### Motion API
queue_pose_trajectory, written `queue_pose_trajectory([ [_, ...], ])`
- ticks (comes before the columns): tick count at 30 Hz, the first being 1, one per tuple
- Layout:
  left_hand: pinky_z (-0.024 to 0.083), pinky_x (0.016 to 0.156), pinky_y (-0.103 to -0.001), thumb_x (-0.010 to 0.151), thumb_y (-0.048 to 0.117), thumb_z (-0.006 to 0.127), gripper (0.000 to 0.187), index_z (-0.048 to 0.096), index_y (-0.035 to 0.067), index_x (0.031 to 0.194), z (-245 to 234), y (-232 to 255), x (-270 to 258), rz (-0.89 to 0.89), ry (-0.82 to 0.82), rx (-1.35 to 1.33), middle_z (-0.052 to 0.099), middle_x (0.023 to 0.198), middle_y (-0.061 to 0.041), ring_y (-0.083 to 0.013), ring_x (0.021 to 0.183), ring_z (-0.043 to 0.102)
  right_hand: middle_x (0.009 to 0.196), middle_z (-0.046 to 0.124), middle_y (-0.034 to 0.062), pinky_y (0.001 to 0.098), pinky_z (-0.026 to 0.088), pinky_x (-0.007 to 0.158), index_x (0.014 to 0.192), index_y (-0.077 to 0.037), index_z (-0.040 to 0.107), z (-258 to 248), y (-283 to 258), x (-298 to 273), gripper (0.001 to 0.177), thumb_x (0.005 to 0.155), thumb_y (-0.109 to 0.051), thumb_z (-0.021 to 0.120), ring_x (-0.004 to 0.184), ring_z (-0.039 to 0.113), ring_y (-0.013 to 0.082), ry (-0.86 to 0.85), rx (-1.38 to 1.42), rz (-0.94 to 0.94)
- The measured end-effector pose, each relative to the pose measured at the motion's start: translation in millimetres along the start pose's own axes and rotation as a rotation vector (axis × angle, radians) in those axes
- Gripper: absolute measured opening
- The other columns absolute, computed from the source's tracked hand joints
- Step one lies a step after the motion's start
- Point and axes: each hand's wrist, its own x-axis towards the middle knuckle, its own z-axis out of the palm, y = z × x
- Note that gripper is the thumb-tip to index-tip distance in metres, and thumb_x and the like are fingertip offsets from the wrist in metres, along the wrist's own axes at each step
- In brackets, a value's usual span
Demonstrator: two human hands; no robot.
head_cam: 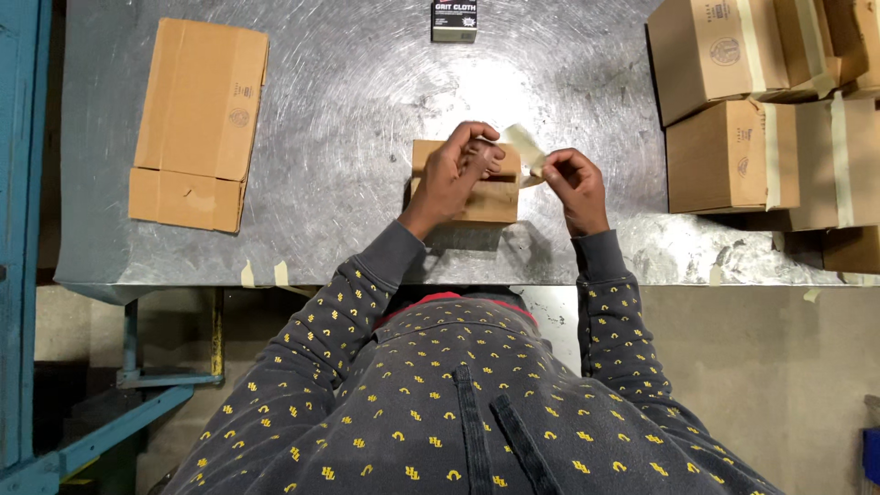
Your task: The person unboxes small items from a larger package, opens and prepares a new cardboard box, and places an item inside it before closing the box.
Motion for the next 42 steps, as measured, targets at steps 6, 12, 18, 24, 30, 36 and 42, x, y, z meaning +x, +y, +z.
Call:
queue_pose_trajectory([
  [6,0.068,0.102,-0.061,0.118,0.013,0.071,0.031,0.068,0.005,0.147,-8,-21,-20,-0.017,-0.182,0.34,0.081,0.125,-0.029,-0.0507,0.117,0.083,0.114,0.078,0.0173,0.0406,0.076,0.11,0.126,0.0,0.066,-6,12,-12,0.017,0.119,-0.013,0.074,0.117,0.088,0.0353,0.212,0.416,0.104],
  [12,0.062,0.11,-0.067,0.121,0.012,0.067,0.026,0.068,0.01,0.147,-11,-15,-32,0.034,-0.188,0.515,0.081,0.129,-0.023,-0.0517,0.126,0.078,0.116,0.076,0.0067,0.0534,0.07,0.124,0.132,-0.009,0.064,-25,28,-19,0.017,0.118,-0.018,0.071,0.118,0.085,0.0315,0.412,0.568,0.103],
  [18,0.06,0.108,-0.068,0.117,0.009,0.068,0.032,0.068,0.01,0.15,-19,-23,-41,0.136,-0.187,0.609,0.079,0.131,-0.023,-0.0528,0.129,0.074,0.113,0.074,0.001,0.043,0.078,0.118,0.129,-0.021,0.066,-57,8,-3,0.014,0.121,-0.031,0.07,0.107,0.087,0.0233,0.579,0.552,-0.027],
  [24,0.057,0.12,-0.059,0.122,0.022,0.072,0.034,0.07,0.016,0.155,-13,5,-53,0.167,-0.09,0.487,0.078,0.144,-0.013,-0.0423,0.141,0.072,0.12,0.074,0.0057,0.0437,0.076,0.114,0.132,-0.019,0.065,14,-61,1,0.012,0.122,-0.024,0.069,0.108,0.083,0.0238,0.422,0.454,-0.056],
  [30,0.06,0.12,-0.058,0.123,0.039,0.077,0.046,0.068,0.015,0.161,-15,26,-66,0.114,0.016,0.039,0.076,0.149,-0.015,-0.0368,0.145,0.072,0.128,0.08,0.0187,0.0333,0.067,0.096,0.125,-0.005,0.074,122,-61,-10,0.045,0.109,-0.045,0.086,0.123,0.081,0.024,0.038,0.131,-0.158],
  [36,0.064,0.108,-0.038,0.119,0.016,0.078,0.024,0.078,0.001,0.138,-52,6,-94,0.069,0.181,-0.181,0.081,0.129,-0.011,-0.0145,0.122,0.073,0.143,0.074,0.027,0.0469,0.067,0.111,0.127,0.002,0.069,181,-60,-18,0.03,0.107,-0.012,0.085,0.14,0.077,0.0417,-0.105,0.422,0.029],
  [42,0.067,0.087,-0.03,0.108,0.007,0.083,0.036,0.072,-0.003,0.141,-72,-12,-127,-0.064,0.245,-0.407,0.076,0.11,-0.009,-0.0132,0.097,0.078,0.143,0.076,0.0207,0.0362,0.059,0.109,0.125,0.001,0.071,214,-57,-31,0.023,0.11,-0.01,0.084,0.137,0.075,0.0277,-0.186,0.335,0.075],
])
